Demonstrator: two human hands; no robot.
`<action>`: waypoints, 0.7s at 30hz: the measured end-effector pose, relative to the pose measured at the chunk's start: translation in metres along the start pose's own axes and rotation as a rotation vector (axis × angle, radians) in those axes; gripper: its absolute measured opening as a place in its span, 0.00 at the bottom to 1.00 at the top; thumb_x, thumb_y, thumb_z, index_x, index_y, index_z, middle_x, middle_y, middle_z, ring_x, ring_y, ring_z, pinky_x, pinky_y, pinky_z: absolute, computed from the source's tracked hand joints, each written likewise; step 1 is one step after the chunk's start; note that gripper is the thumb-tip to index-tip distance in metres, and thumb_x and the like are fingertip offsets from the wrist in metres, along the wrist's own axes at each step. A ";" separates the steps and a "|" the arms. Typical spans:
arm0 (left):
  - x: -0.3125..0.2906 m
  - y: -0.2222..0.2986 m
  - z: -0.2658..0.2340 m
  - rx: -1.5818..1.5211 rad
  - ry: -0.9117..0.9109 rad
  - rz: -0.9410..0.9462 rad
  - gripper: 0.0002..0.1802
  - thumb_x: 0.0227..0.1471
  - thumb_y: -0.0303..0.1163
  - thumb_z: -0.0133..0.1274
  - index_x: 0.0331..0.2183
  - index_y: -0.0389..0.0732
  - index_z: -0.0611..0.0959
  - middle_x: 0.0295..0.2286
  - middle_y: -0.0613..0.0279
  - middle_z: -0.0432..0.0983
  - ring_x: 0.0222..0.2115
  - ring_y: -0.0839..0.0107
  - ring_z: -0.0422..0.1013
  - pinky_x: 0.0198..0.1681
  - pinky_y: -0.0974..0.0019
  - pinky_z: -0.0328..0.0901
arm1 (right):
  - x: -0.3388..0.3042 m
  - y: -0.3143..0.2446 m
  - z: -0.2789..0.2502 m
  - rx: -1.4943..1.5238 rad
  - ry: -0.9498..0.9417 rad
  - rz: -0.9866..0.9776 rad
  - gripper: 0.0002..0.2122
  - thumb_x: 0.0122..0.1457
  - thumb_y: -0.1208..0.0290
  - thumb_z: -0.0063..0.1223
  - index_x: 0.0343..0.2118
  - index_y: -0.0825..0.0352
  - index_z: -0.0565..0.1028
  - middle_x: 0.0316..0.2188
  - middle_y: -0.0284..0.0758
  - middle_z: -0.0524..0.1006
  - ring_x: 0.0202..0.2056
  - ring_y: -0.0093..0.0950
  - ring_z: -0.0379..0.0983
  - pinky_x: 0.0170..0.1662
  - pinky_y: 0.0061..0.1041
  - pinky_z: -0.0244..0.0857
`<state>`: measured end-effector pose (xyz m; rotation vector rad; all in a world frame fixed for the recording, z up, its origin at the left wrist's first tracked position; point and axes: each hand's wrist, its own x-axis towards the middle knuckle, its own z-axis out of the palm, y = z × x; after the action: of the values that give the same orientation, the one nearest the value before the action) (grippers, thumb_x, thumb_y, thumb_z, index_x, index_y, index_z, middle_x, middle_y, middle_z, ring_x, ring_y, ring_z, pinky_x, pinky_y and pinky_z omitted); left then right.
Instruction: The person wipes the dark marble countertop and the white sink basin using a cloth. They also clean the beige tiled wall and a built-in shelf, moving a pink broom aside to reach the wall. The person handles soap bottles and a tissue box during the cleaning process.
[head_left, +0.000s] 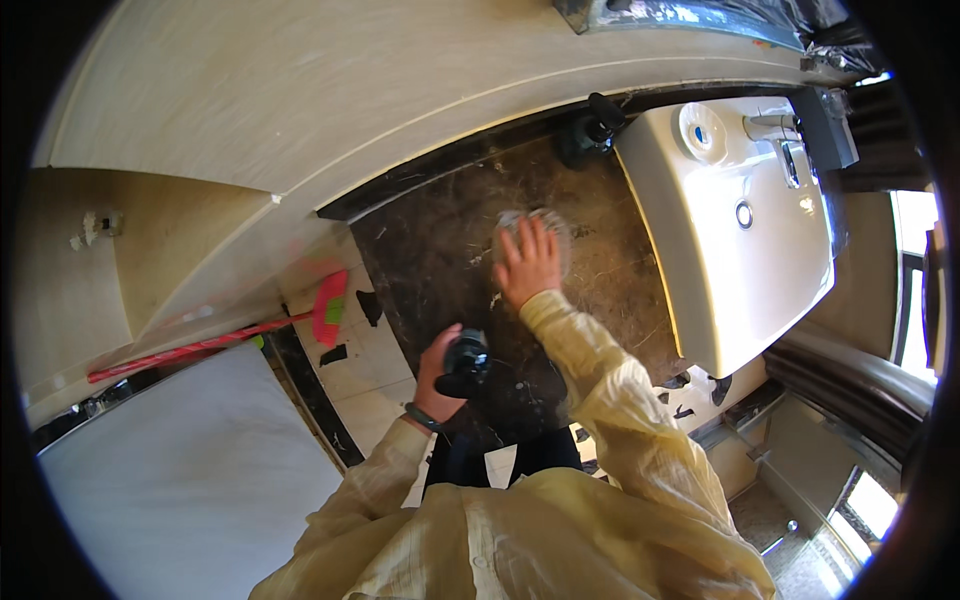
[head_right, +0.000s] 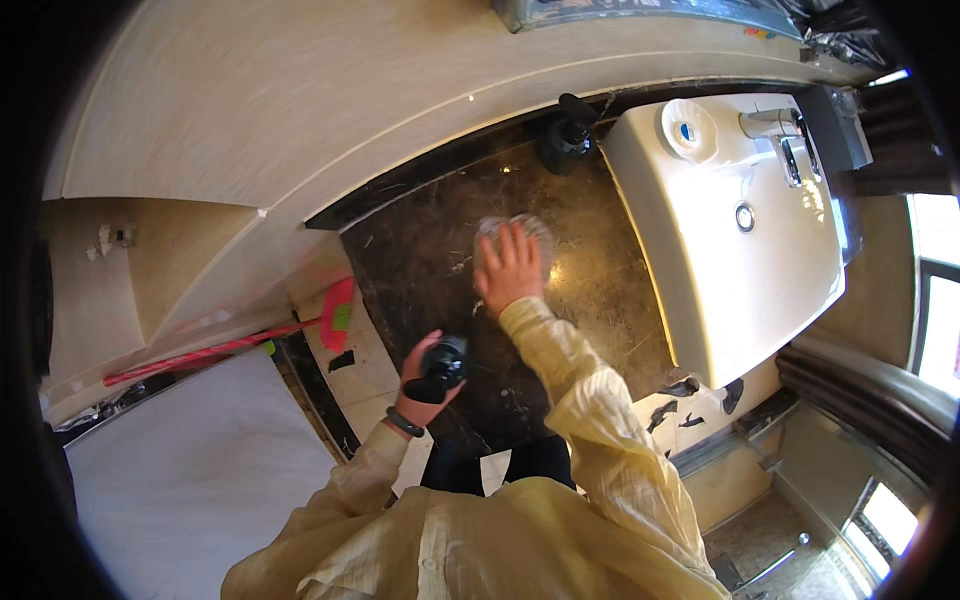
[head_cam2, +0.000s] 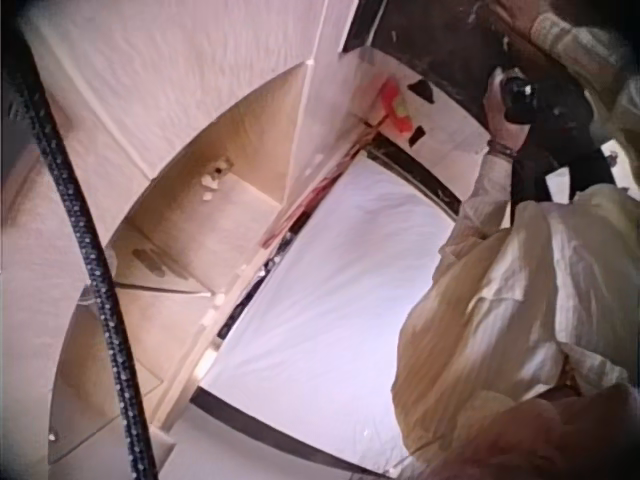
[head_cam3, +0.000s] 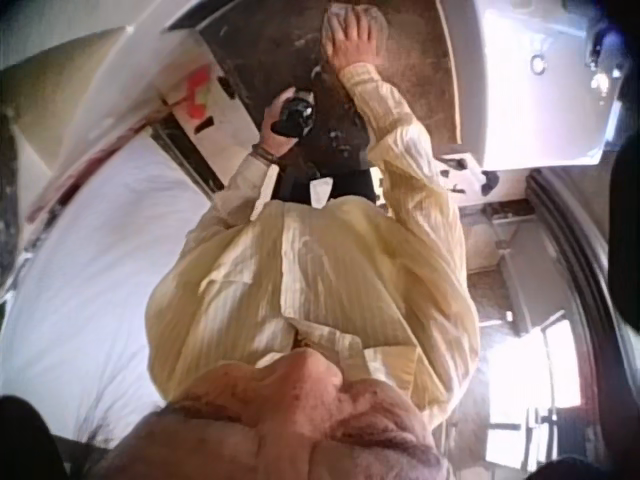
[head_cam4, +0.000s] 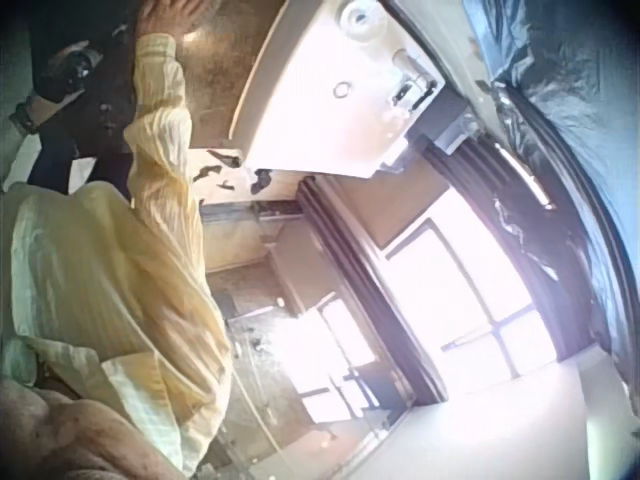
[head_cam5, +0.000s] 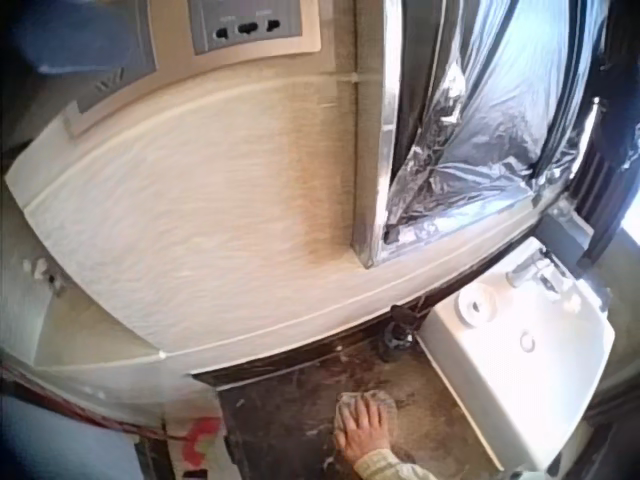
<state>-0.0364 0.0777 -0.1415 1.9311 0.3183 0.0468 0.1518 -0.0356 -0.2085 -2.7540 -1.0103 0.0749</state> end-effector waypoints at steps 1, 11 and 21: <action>-0.003 -0.004 -0.009 0.006 0.025 -0.047 0.38 0.34 0.23 0.64 0.50 0.36 0.67 0.45 0.55 0.70 0.46 0.64 0.68 0.52 0.64 0.61 | -0.006 -0.015 -0.001 0.036 -0.015 -0.057 0.28 0.53 0.52 0.50 0.56 0.56 0.64 0.60 0.41 0.56 0.64 0.41 0.43 0.63 0.46 0.38; -0.003 -0.020 -0.062 -0.020 0.149 -0.175 0.40 0.33 0.26 0.66 0.51 0.36 0.66 0.44 0.54 0.70 0.45 0.62 0.68 0.50 0.64 0.62 | -0.008 -0.029 0.007 0.121 -0.082 -0.384 0.26 0.51 0.53 0.51 0.54 0.55 0.67 0.59 0.38 0.60 0.62 0.40 0.48 0.62 0.43 0.42; -0.008 -0.029 -0.069 -0.098 0.186 -0.122 0.39 0.34 0.27 0.66 0.50 0.35 0.68 0.41 0.54 0.72 0.41 0.63 0.71 0.46 0.64 0.65 | 0.093 -0.036 0.027 -0.121 0.138 0.155 0.28 0.55 0.52 0.46 0.57 0.58 0.63 0.60 0.42 0.56 0.63 0.43 0.45 0.62 0.46 0.38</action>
<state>-0.0621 0.1485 -0.1409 1.8101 0.5480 0.1593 0.1966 0.0559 -0.2251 -2.8963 -0.7901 -0.1554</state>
